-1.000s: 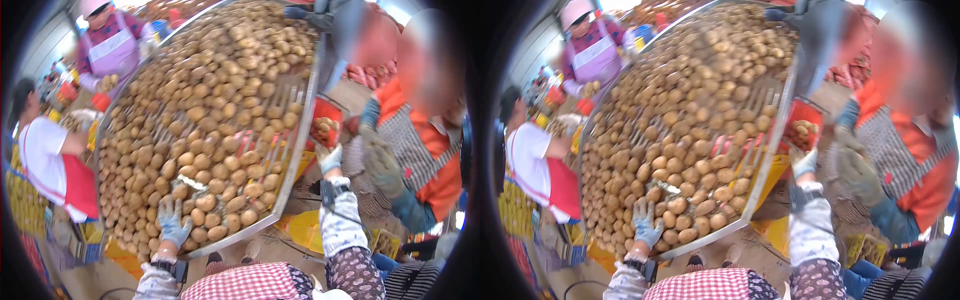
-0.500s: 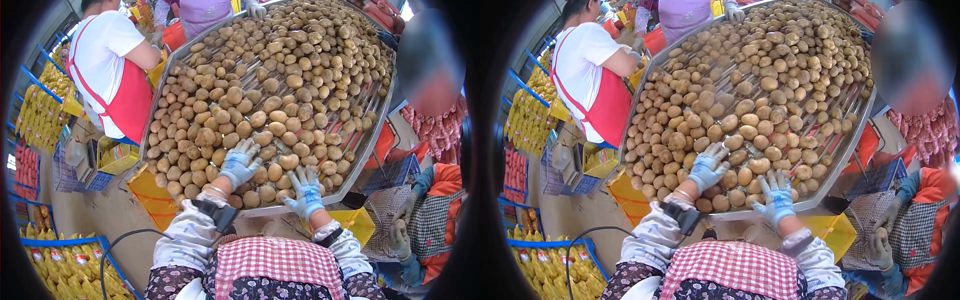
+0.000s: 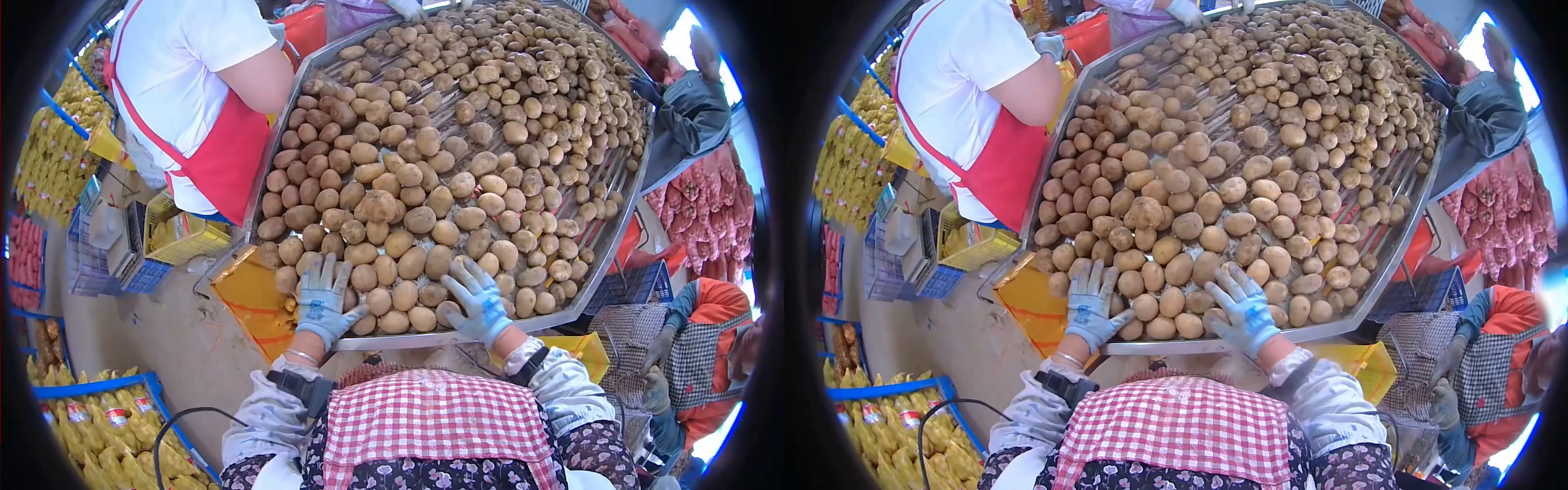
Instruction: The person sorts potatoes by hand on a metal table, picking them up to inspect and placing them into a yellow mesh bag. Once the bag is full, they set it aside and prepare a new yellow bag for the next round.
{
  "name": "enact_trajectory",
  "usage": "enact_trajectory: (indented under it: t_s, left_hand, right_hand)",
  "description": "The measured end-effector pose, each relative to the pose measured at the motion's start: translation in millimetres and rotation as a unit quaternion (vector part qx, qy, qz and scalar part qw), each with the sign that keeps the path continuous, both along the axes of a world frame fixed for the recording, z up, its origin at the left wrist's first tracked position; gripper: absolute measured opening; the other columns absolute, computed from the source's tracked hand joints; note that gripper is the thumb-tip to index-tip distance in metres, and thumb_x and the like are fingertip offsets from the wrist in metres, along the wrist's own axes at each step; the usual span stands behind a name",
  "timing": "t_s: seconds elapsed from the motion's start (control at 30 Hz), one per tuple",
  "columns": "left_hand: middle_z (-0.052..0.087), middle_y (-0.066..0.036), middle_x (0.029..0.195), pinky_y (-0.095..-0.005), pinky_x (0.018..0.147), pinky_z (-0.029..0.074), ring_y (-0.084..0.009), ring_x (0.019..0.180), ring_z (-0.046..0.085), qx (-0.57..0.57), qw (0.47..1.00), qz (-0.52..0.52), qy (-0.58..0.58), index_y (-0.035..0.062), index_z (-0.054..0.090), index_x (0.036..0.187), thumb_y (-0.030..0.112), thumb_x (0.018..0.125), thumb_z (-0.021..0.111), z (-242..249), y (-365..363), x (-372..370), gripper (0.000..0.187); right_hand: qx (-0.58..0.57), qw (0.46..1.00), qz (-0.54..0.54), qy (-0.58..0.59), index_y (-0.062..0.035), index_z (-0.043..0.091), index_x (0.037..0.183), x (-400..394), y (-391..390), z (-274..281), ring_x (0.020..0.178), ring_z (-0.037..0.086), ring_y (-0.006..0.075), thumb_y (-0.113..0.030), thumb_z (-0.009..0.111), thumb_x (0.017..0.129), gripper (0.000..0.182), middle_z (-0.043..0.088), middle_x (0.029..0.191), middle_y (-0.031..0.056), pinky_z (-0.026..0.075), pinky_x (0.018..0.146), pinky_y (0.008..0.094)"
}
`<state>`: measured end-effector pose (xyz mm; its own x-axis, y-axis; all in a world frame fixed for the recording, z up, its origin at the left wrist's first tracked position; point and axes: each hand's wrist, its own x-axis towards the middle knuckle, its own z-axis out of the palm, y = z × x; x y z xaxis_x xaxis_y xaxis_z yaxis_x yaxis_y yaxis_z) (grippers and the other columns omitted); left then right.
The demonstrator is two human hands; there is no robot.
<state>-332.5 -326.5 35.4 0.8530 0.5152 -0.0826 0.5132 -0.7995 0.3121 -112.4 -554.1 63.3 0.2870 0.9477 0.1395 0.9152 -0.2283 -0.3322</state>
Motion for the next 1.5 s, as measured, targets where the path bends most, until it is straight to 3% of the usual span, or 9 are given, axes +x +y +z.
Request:
enact_trajectory:
  t_s: [0.2, 0.4, 0.67, 0.73, 0.97, 1.07, 1.17, 1.33, 1.5]
  left_hand:
    - [0.03, -0.019, 0.149, -0.0494, 0.11, 0.025, -0.0401, 0.13, 0.036, -0.017, 0.996, -0.029, 0.083, 0.0078, 0.043, 0.138, 0.045, 0.074, 0.067, 19, 32, -49, 0.078]
    - [0.036, -0.019, 0.144, -0.0501, 0.111, 0.024, -0.0407, 0.129, 0.035, 0.044, 0.983, -0.089, -0.152, 0.0098, 0.044, 0.136, 0.036, 0.076, 0.066, 7, 24, 5, 0.069]
    - [0.058, -0.015, 0.123, -0.0401, 0.09, 0.048, -0.032, 0.108, 0.058, -0.143, 0.972, -0.02, 0.185, 0.0084, 0.059, 0.119, 0.029, 0.08, 0.064, 49, 58, 17, 0.044]
    - [0.056, -0.016, 0.125, -0.0418, 0.092, 0.046, -0.0327, 0.11, 0.057, 0.01, 0.962, -0.099, -0.256, 0.01, 0.057, 0.124, 0.029, 0.078, 0.067, 30, 69, 53, 0.051]
    - [0.06, -0.017, 0.119, -0.0416, 0.091, 0.047, -0.0329, 0.106, 0.059, -0.002, 0.97, -0.115, -0.215, 0.0084, 0.05, 0.132, 0.033, 0.076, 0.071, 6, 83, 144, 0.065]
    - [0.065, -0.017, 0.108, -0.0401, 0.087, 0.049, -0.0334, 0.097, 0.061, -0.093, 0.974, -0.091, -0.186, 0.0043, 0.045, 0.135, 0.037, 0.077, 0.071, 47, 61, 139, 0.071]
    - [0.055, -0.019, 0.124, -0.0428, 0.101, 0.039, -0.0355, 0.117, 0.051, -0.14, 0.933, -0.268, -0.194, 0.0055, 0.045, 0.135, 0.039, 0.077, 0.071, 59, 13, 149, 0.072]
    - [0.036, -0.02, 0.144, -0.0517, 0.113, 0.019, -0.0402, 0.134, 0.03, 0.049, 0.98, -0.158, -0.11, 0.005, 0.041, 0.137, 0.041, 0.079, 0.062, 4, 38, 115, 0.071]
    - [0.048, -0.019, 0.135, -0.0464, 0.103, 0.035, -0.0349, 0.121, 0.047, 0.026, 0.992, -0.114, 0.047, 0.0055, 0.047, 0.133, 0.044, 0.083, 0.058, 28, 55, 67, 0.064]
  right_hand:
    - [0.041, 0.987, 0.142, 0.057, -0.0073, 0.062, 0.087, -28, 12, -3, 0.092, 0.06, 0.0302, -0.019, 0.069, 0.076, 0.017, 0.062, 0.101, 0.0108, 0.049, 0.077, 0.0418]
    - [0.012, 0.976, 0.115, 0.185, -0.0083, 0.062, 0.095, -30, 57, -1, 0.093, 0.06, 0.0317, -0.019, 0.067, 0.078, 0.02, 0.061, 0.106, 0.0122, 0.049, 0.077, 0.0424]
    - [-0.14, 0.99, -0.022, 0.026, -0.0215, 0.061, 0.124, -24, 15, 6, 0.14, 0.02, 0.0458, -0.039, 0.062, 0.083, 0.045, 0.029, 0.151, 0.0169, 0.022, 0.113, 0.0527]
    - [-0.219, 0.974, 0.062, -0.02, -0.0214, 0.062, 0.124, -27, 25, 22, 0.139, 0.022, 0.0465, -0.043, 0.061, 0.084, 0.045, 0.033, 0.149, 0.014, 0.021, 0.113, 0.0539]
    - [-0.121, 0.975, -0.016, 0.184, -0.0138, 0.057, 0.127, 2, 18, 13, 0.132, 0.038, 0.0368, -0.039, 0.062, 0.085, 0.049, 0.04, 0.145, 0.0155, 0.034, 0.105, 0.0515]
    - [-0.02, 0.861, -0.167, 0.48, -0.0094, 0.052, 0.131, -2, 29, 36, 0.119, 0.053, 0.0288, -0.033, 0.06, 0.091, 0.047, 0.045, 0.139, 0.015, 0.047, 0.094, 0.045]
    - [0.133, 0.582, -0.179, 0.782, -0.0087, 0.038, 0.141, 12, 51, 62, 0.115, 0.056, 0.0234, -0.037, 0.055, 0.093, 0.058, 0.056, 0.127, 0.0118, 0.048, 0.095, 0.0417]
    - [0.17, 0.468, -0.19, 0.846, -0.0094, 0.038, 0.141, 37, 34, 42, 0.115, 0.056, 0.0249, -0.02, 0.055, 0.09, 0.054, 0.056, 0.125, 0.0096, 0.049, 0.093, 0.04]
    - [0.256, 0.488, -0.139, 0.823, -0.0053, 0.038, 0.14, 39, 28, 51, 0.114, 0.057, 0.0244, -0.015, 0.059, 0.088, 0.057, 0.056, 0.124, 0.01, 0.05, 0.094, 0.0367]
